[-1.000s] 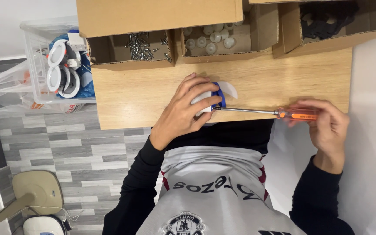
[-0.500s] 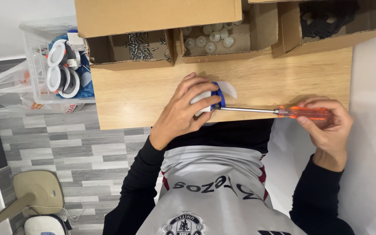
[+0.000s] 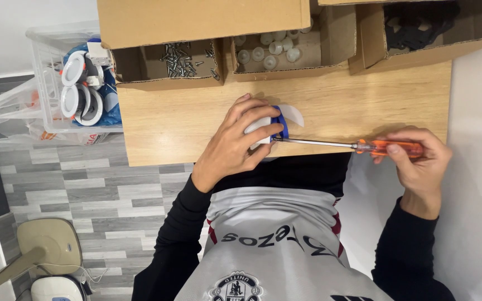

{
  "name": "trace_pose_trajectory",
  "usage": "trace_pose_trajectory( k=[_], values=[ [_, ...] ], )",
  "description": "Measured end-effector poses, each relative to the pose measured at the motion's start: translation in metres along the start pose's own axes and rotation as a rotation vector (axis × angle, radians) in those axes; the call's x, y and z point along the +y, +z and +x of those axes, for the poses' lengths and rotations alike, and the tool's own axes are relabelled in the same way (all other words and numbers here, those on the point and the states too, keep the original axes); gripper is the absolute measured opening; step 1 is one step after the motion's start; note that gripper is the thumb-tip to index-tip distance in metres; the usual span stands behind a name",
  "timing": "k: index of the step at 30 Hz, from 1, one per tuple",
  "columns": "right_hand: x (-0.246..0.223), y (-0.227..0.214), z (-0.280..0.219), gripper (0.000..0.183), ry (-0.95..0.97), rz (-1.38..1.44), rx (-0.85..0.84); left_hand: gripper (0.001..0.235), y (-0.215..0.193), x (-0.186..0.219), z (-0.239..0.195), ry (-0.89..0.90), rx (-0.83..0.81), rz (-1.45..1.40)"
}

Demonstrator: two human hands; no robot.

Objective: The person is using a screwdriver to disassemble blue and white electrical components, removing screws and placing the parts into separate cardboard boxes.

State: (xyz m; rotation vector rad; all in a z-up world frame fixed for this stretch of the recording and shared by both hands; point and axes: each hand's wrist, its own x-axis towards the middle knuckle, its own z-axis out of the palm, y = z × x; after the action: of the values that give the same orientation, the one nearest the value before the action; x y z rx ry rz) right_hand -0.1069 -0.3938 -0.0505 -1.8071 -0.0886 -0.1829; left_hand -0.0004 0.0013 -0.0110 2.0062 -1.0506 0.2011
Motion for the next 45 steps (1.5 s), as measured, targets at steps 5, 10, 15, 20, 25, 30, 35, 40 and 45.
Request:
trace_pose_trajectory(
  k=[5,10,15,20,25,30,35,40,45],
  values=[
    [0.009,-0.004,-0.001,0.022,-0.081,0.018,0.015,0.023,-0.001,0.001,0.001,0.003,0.002,-0.018],
    [0.006,-0.006,0.000,0.035,-0.114,0.041,-0.037,0.022,0.000,0.000,0.001,0.010,0.007,-0.017],
    [-0.016,0.010,0.010,0.040,-0.109,-0.132,-0.038,0.022,-0.001,0.002,0.001,0.013,0.009,-0.022],
    [-0.004,0.007,0.004,0.019,-0.001,-0.015,0.023,0.022,0.001,0.000,0.000,0.014,0.012,-0.013],
    [0.004,-0.001,0.001,0.027,-0.104,-0.041,0.013,0.022,-0.001,0.001,0.001,0.006,0.002,-0.009],
    [-0.002,-0.002,0.002,0.033,-0.115,-0.049,0.007,0.022,0.000,0.003,0.001,0.010,0.010,-0.002],
    [-0.026,0.015,0.009,0.026,0.066,-0.057,0.036,0.024,0.005,0.002,0.001,0.016,0.080,0.004],
    [0.005,0.003,0.000,0.019,0.042,0.042,0.050,0.020,0.004,0.011,0.003,-0.013,0.108,-0.006],
    [0.005,-0.004,0.010,0.023,-0.131,0.034,-0.004,0.020,0.007,0.015,0.005,-0.027,0.145,-0.012]
  ],
)
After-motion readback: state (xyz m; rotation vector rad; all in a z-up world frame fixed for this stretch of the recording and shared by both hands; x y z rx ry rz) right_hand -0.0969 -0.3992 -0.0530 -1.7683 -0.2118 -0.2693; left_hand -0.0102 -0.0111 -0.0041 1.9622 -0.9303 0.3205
